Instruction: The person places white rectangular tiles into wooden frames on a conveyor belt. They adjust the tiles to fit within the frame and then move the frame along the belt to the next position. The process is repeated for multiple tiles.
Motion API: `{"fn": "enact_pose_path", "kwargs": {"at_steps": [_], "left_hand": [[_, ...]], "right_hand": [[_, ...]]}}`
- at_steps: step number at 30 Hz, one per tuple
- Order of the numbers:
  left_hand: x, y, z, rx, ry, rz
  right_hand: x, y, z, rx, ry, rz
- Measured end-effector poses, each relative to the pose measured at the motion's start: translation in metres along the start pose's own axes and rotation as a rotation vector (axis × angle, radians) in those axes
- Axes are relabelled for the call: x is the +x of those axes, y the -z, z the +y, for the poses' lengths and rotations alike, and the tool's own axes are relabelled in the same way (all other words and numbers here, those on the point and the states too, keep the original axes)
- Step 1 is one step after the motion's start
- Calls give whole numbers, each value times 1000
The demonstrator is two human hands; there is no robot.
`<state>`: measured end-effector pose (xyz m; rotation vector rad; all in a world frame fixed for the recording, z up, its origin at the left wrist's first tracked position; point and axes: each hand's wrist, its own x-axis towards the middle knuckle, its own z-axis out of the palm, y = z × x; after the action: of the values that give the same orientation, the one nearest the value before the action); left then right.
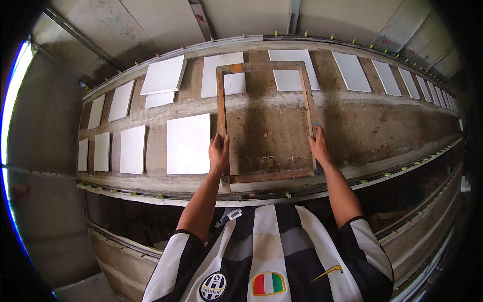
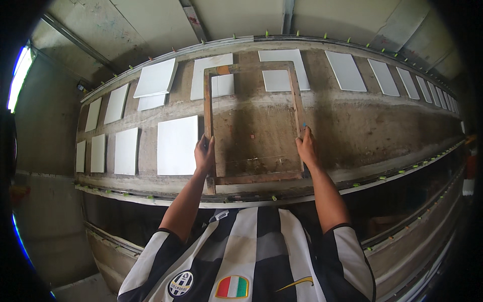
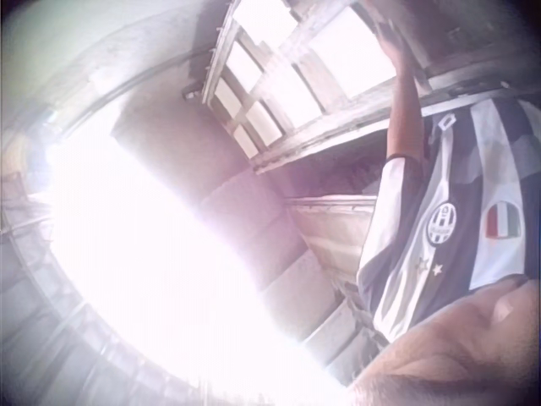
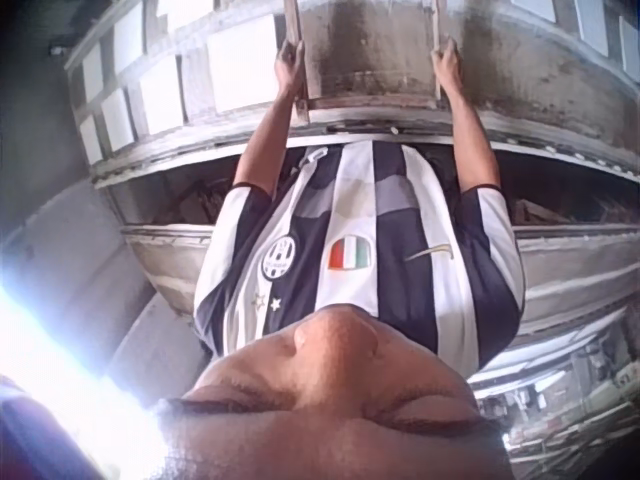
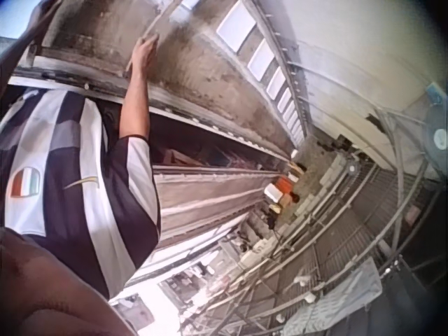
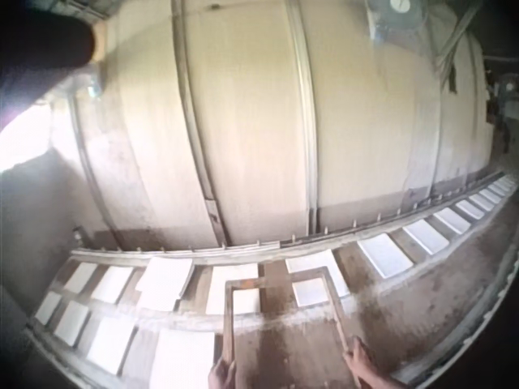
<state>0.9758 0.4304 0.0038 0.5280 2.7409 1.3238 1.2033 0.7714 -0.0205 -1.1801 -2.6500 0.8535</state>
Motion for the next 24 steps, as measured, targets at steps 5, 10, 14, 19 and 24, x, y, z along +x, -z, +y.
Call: {"fn": "enact_pose_path", "kwargs": {"at_steps": [5, 10, 14, 19, 24], "left_hand": [[-13, -5, 10, 42, 55, -35], [-24, -13, -2, 49, -5, 22], [-27, -7, 12, 32, 45, -17], [-34, -10, -1, 71, 49, -5], [-41, -12, -6, 60, 57, 6]], "right_hand": [[-1, -8, 19, 107, -94, -76], [-11, -9, 25, 131, -86, -98], [-19, -1, 17, 183, -117, -132], [-23, 1, 16, 176, -119, -158], [-23, -4, 21, 202, -109, -157]]}}
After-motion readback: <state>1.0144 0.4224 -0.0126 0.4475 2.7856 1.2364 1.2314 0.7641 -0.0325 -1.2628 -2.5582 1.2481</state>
